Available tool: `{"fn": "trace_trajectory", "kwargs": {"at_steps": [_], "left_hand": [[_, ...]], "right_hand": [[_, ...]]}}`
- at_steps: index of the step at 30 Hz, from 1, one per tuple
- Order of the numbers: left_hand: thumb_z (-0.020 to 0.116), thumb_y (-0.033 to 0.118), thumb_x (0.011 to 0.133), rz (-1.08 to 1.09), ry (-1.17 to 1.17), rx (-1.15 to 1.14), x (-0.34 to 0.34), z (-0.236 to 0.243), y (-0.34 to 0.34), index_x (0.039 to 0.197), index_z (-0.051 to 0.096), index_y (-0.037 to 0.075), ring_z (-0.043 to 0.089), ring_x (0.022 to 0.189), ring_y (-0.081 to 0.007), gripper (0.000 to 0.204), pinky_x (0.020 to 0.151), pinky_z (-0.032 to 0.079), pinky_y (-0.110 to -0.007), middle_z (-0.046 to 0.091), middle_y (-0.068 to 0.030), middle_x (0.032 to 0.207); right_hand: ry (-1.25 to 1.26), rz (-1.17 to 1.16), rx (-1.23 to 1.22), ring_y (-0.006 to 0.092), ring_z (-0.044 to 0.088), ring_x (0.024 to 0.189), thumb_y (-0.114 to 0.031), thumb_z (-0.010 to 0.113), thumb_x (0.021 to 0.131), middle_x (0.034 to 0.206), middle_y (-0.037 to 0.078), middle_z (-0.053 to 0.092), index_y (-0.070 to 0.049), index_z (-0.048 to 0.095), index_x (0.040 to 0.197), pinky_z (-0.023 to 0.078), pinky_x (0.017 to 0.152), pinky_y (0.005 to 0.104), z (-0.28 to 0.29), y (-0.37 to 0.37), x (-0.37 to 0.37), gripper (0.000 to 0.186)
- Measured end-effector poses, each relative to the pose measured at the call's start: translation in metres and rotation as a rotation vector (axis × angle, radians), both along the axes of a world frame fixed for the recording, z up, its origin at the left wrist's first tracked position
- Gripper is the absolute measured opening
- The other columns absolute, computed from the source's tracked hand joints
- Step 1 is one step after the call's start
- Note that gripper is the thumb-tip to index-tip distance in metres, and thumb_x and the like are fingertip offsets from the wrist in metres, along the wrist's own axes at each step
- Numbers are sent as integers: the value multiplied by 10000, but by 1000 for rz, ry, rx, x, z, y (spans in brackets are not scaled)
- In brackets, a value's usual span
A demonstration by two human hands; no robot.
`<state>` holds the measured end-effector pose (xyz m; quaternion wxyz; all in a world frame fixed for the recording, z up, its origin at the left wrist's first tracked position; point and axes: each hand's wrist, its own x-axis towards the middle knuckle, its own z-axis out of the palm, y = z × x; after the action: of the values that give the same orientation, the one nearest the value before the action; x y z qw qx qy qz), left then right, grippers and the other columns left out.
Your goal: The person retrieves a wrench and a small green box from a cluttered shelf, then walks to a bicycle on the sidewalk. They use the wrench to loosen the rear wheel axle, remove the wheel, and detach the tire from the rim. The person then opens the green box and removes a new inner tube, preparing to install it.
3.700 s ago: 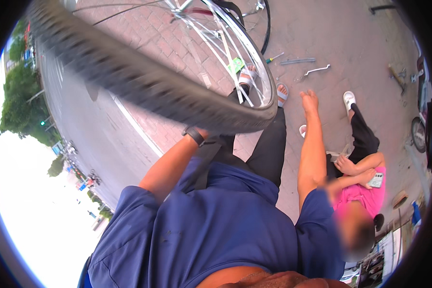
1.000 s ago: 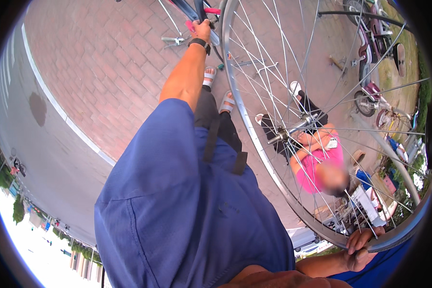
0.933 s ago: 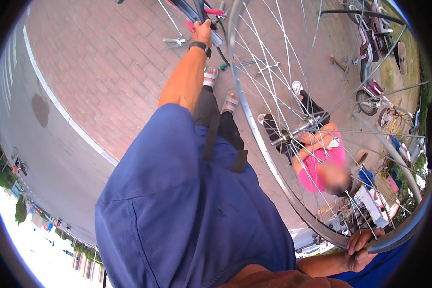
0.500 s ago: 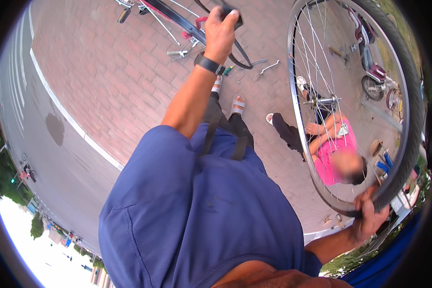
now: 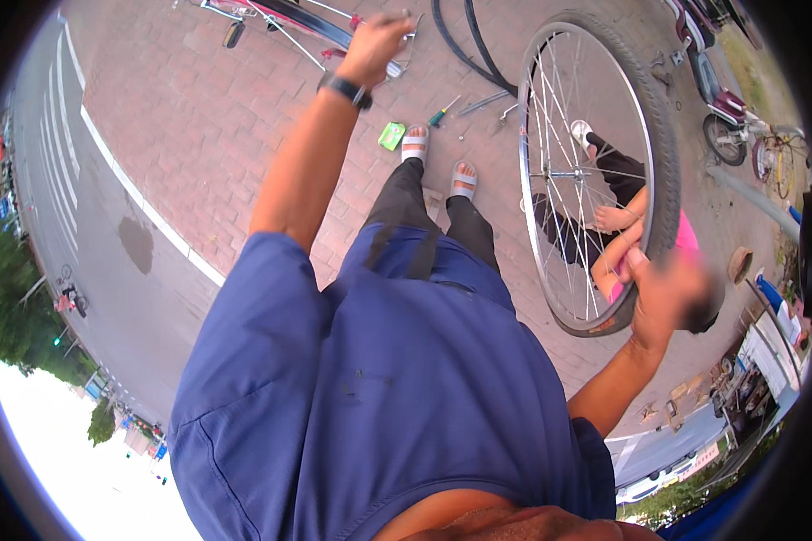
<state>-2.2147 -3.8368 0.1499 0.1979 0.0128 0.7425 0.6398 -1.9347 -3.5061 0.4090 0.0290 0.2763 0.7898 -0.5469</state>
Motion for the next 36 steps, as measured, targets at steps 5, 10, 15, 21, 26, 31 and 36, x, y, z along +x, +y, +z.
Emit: {"fn": "trace_trajectory", "kwargs": {"at_steps": [5,10,15,21,26,31,36], "left_hand": [[665,216,962,307,-643,-7,153,-35,-70,1236,609,-41,661,1089,-237,380,901,531,-354,688,-113,1126],[660,220,960,354,-702,-61,241,-2,-70,1283,575,-64,658,1093,-231,439,925,516,-337,676,-137,1183],[654,225,967,266,-657,-48,262,33,-31,1297,574,-58,650,1107,-211,442,941,512,-332,668,-143,1216],[660,222,960,225,-682,-147,295,19,-21,1285,607,-53,649,1098,-205,429,954,504,-319,676,-136,1208],[693,238,903,153,-620,-467,341,-44,-54,1202,654,-58,689,1048,-277,423,911,533,-355,714,-207,1095],[699,238,899,19,-647,-608,376,-93,-94,1215,635,-70,695,1048,-290,446,911,543,-366,713,-208,1109],[708,248,871,-26,-626,-559,410,-148,-135,1162,660,-60,698,1042,-346,427,926,543,-401,718,-236,1084]], "right_hand": [[-101,-15,-155,70,531,584,-47,686,886,736,15,614,18,629,1042,421,545,215,-61,15,19,179],[-134,108,-244,52,543,593,-91,696,902,694,-3,609,8,640,992,417,540,214,-126,1,5,145],[-222,221,-340,54,539,577,-59,677,880,690,-7,603,6,645,1001,425,527,228,-176,-10,-10,141],[-292,498,-237,48,490,584,-59,678,853,699,-26,588,22,662,1152,412,542,249,-217,-37,-20,310],[-312,731,-209,97,562,659,-81,698,820,737,53,634,-19,658,1228,470,633,291,-216,-79,-33,415],[-310,952,-38,215,651,712,-142,723,807,803,147,682,-15,650,1238,508,700,352,-250,-133,-47,455],[-219,1166,75,399,684,862,-163,725,792,903,240,701,-5,643,1226,519,778,459,-276,-232,-68,469]]}}
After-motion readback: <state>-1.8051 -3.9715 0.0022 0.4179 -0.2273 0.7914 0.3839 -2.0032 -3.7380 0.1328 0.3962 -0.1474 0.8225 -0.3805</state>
